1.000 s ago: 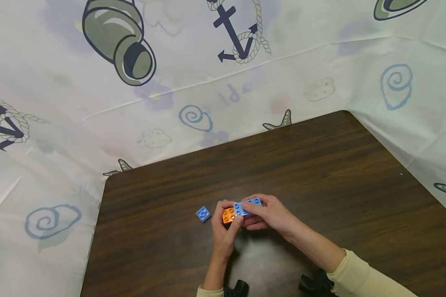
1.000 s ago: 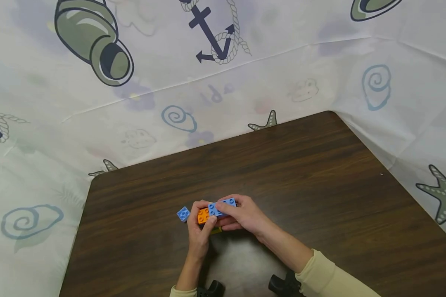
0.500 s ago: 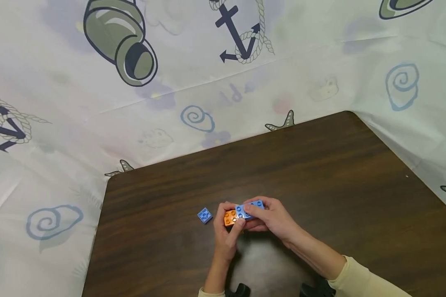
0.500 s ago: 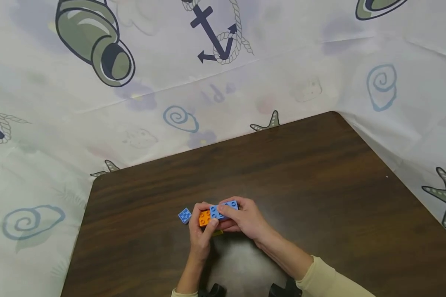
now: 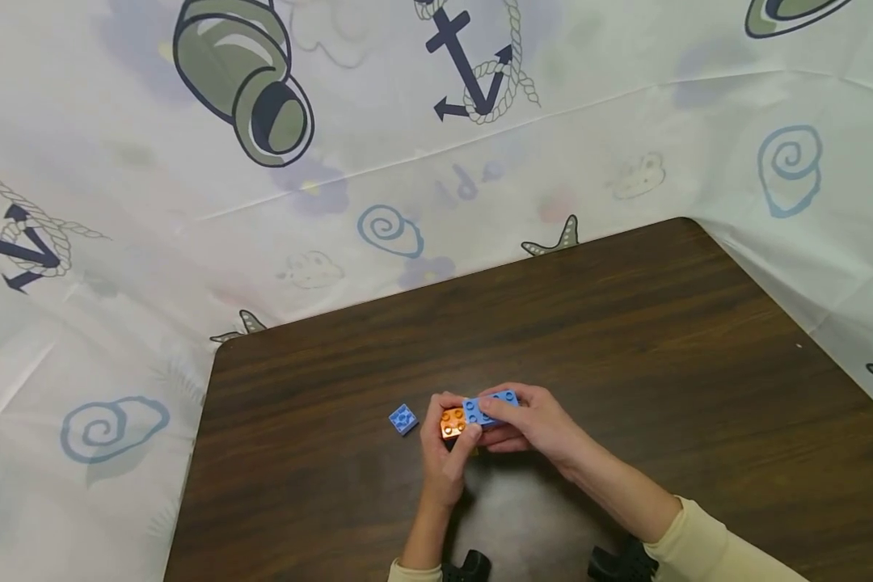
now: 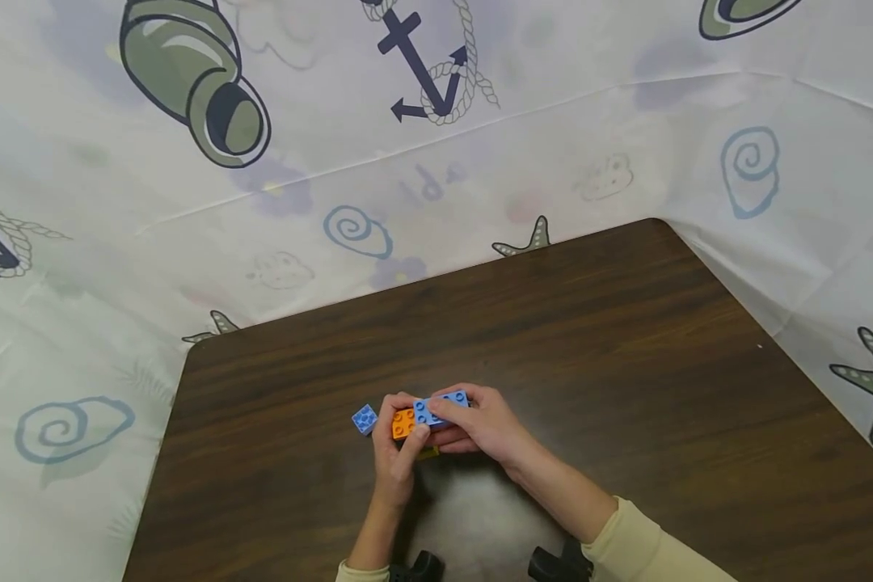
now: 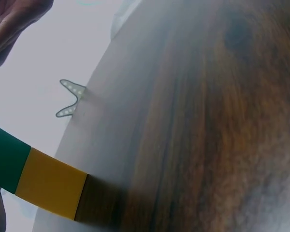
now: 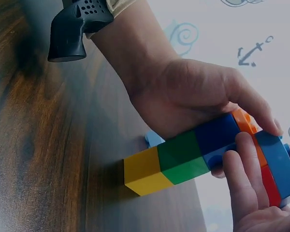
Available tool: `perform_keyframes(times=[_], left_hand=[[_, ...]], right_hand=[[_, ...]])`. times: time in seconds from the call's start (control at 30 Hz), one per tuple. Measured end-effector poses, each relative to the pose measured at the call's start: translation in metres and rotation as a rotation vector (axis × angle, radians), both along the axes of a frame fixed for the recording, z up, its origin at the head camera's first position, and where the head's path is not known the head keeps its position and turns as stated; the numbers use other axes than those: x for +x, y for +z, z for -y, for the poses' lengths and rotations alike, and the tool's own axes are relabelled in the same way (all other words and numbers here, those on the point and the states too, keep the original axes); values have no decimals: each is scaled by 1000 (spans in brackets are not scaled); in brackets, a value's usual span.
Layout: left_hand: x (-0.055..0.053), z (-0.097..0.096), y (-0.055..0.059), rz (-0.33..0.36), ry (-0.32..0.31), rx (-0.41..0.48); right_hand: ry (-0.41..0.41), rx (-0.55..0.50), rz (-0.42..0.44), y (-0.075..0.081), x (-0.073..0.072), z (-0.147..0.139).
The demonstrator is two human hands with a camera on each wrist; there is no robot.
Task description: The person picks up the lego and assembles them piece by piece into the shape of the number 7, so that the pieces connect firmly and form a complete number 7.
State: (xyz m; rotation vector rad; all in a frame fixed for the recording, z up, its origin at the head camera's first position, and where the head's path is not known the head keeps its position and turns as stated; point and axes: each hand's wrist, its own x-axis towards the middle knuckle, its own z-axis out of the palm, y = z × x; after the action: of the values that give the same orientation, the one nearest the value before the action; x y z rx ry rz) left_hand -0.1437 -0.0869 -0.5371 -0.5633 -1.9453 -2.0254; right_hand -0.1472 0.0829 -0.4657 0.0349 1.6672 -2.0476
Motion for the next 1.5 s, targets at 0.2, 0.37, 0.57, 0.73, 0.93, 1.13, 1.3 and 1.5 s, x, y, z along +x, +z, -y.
perform_keyframes(times=[0.2, 0.37, 0.57, 0.73, 0.93, 1.13, 1.3, 1.5], left_hand=[[-1, 3, 0, -18, -15, -28], [0, 10, 2, 13, -47, -23], [-2, 10, 3, 51, -46, 1], [-3, 7, 5, -5, -41, -18], [-3, 8, 0, -21, -12, -55], [-4, 7, -1, -20, -14, -72], [-7, 8, -7, 31, -43, -31], [-11, 8, -11, 28, -82, 8]], right_hand=[[-20, 24, -18, 3, 0, 3], [-37, 56, -41, 5, 2, 6], [-53, 54, -43, 7, 2, 8], [-54, 57, -40, 7, 2, 6], [-44, 50, -52, 5, 2, 5], [-46, 55, -65, 3, 2, 3], [-24, 66, -75, 3, 1, 3], [-16, 86, -76, 3, 1, 3]])
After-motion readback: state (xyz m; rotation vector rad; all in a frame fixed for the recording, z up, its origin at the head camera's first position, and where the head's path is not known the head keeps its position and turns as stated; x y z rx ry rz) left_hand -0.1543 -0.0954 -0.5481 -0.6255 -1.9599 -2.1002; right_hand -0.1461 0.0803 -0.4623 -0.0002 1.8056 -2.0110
